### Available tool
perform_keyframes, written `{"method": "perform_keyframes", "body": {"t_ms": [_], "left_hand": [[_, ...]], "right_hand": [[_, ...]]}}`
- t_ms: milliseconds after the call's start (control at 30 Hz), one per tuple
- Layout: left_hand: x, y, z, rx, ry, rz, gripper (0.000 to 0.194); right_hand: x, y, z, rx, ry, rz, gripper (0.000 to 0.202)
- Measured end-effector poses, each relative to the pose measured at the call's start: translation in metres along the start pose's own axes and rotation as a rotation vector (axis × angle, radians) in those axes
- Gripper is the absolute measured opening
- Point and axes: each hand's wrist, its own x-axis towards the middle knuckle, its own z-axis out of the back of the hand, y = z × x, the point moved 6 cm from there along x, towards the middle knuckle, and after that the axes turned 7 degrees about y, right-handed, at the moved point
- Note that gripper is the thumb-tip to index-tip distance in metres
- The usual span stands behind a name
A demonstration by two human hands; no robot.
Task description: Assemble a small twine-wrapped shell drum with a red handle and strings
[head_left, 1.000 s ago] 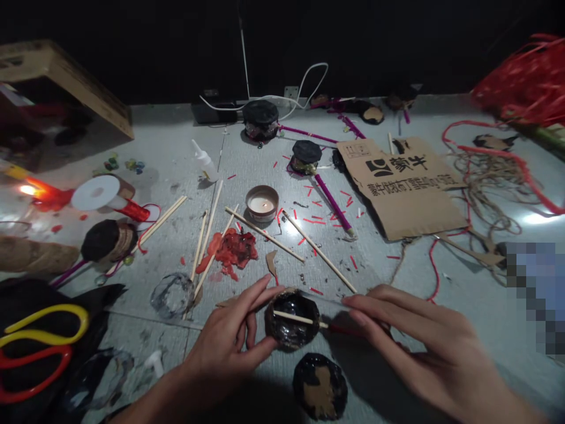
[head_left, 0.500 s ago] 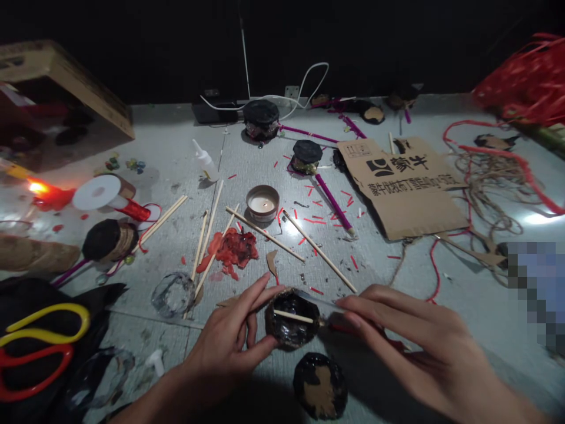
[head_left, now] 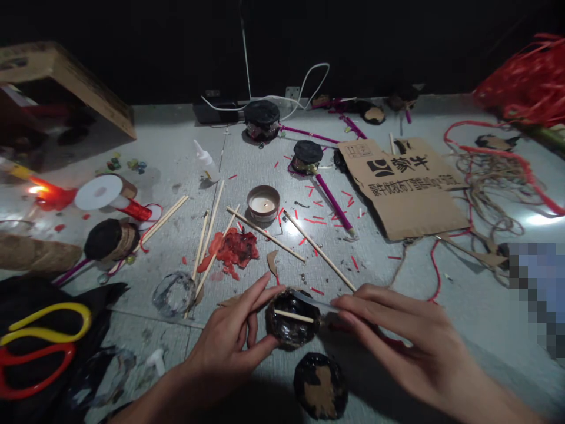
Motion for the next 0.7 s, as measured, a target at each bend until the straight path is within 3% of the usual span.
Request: {"method": "perform_keyframes", "body": {"t_ms": [700], "left_hand": [[0.0000, 0.0026, -0.0014, -0.001, 0.006, 0.042, 0.089]], "right_hand": [[-0.0072, -0.0028, -0.0106, 0.043, 0.010, 0.024, 0.032]]}}
